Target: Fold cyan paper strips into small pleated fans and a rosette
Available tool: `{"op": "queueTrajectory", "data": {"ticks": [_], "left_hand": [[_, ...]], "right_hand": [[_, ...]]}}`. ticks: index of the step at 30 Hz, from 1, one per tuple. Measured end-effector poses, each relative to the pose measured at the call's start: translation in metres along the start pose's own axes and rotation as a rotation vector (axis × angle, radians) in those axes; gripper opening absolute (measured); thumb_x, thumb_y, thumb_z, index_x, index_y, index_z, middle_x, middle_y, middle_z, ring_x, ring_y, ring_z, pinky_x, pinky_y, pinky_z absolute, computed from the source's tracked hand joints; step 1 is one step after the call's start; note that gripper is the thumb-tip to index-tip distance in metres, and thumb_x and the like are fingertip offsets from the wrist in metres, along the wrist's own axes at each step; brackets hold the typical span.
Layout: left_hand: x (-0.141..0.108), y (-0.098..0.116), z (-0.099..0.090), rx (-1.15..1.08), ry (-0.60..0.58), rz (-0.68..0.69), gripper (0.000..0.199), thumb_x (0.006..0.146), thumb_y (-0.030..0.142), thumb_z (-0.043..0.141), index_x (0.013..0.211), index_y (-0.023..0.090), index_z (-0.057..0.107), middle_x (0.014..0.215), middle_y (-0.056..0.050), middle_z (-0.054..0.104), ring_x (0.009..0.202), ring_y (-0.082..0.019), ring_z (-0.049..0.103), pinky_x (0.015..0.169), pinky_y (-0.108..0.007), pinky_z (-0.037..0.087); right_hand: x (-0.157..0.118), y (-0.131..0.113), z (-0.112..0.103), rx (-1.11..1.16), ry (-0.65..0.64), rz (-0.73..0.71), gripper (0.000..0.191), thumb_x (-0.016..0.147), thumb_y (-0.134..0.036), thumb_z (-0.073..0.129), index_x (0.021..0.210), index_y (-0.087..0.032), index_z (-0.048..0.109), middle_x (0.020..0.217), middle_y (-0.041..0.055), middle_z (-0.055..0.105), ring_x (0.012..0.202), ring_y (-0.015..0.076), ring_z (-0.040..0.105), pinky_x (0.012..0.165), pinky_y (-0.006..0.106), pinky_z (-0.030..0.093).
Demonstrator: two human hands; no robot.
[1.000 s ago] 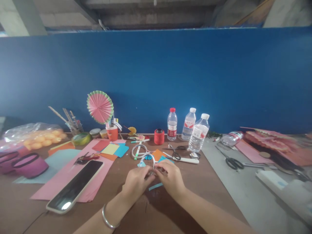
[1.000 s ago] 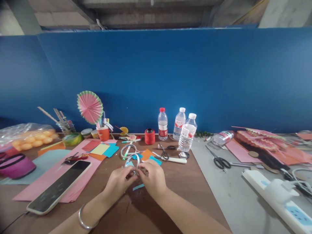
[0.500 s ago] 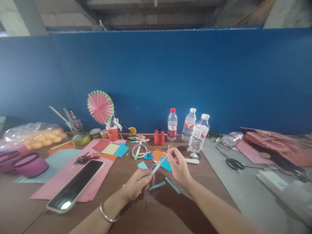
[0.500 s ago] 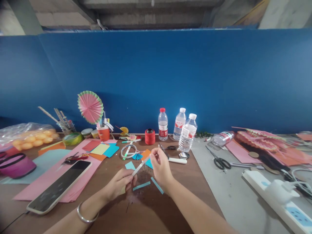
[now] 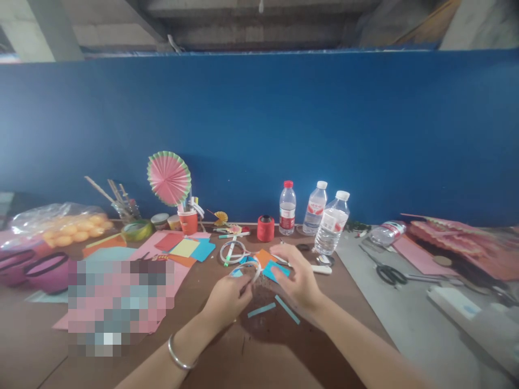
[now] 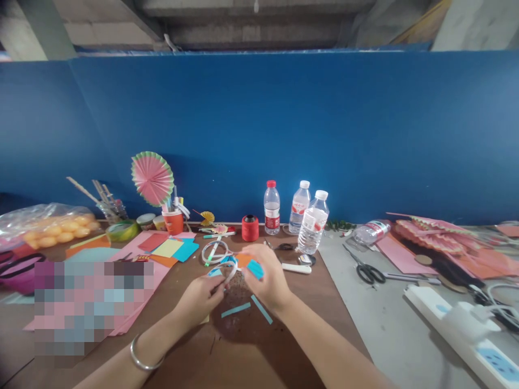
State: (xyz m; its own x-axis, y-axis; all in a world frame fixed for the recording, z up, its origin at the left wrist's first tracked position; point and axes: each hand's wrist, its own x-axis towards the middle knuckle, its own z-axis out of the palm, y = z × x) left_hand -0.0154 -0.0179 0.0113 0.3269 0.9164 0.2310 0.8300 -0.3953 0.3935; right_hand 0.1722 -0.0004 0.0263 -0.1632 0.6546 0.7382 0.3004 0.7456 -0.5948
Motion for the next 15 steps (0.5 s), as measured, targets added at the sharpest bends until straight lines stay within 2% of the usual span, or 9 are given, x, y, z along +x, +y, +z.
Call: {"op": "queueTrajectory", "data": {"ticks": [2, 5, 9, 15], "left_hand": [[-0.001, 0.000, 0.002, 0.040, 0.003, 0.044, 0.021, 0.077, 0.018, 0.039, 0.062, 0.019, 0.054, 0.057, -0.002, 0.054, 0.057, -0.015, 0.050, 0.053, -0.023, 0.026], [-0.002, 0.001, 0.004, 0.064, 0.006, 0.086, 0.018, 0.076, 0.017, 0.039, 0.064, 0.019, 0.053, 0.059, -0.002, 0.056, 0.059, -0.016, 0.051, 0.055, -0.024, 0.028], [-0.002, 0.000, 0.006, 0.078, 0.023, 0.072, 0.018, 0.077, 0.017, 0.039, 0.071, 0.019, 0.056, 0.060, -0.002, 0.057, 0.057, -0.016, 0.052, 0.054, -0.024, 0.029], [-0.002, -0.001, 0.011, 0.051, 0.043, 0.062, 0.019, 0.075, 0.016, 0.040, 0.076, 0.019, 0.059, 0.063, -0.003, 0.060, 0.059, -0.016, 0.054, 0.053, -0.024, 0.029]], "right_hand": [[-0.003, 0.002, 0.005, -0.114, -0.204, -0.118, 0.039, 0.075, -0.012, 0.048, 0.112, -0.022, 0.050, 0.116, 0.0082, 0.053, 0.111, 0.0225, 0.043, 0.095, 0.042, 0.033], [-0.010, 0.007, 0.014, -0.213, -0.345, -0.208, 0.041, 0.078, -0.012, 0.043, 0.118, -0.021, 0.047, 0.120, 0.0086, 0.052, 0.113, 0.0220, 0.043, 0.095, 0.043, 0.033], [-0.019, 0.012, 0.018, -0.290, -0.349, -0.181, 0.034, 0.082, -0.017, 0.042, 0.115, -0.022, 0.050, 0.114, 0.0086, 0.056, 0.105, 0.0224, 0.048, 0.088, 0.041, 0.037], [-0.023, 0.007, 0.019, -0.385, -0.329, -0.153, 0.016, 0.083, -0.022, 0.046, 0.094, -0.021, 0.058, 0.090, 0.0070, 0.062, 0.084, 0.0209, 0.052, 0.074, 0.035, 0.038]]}}
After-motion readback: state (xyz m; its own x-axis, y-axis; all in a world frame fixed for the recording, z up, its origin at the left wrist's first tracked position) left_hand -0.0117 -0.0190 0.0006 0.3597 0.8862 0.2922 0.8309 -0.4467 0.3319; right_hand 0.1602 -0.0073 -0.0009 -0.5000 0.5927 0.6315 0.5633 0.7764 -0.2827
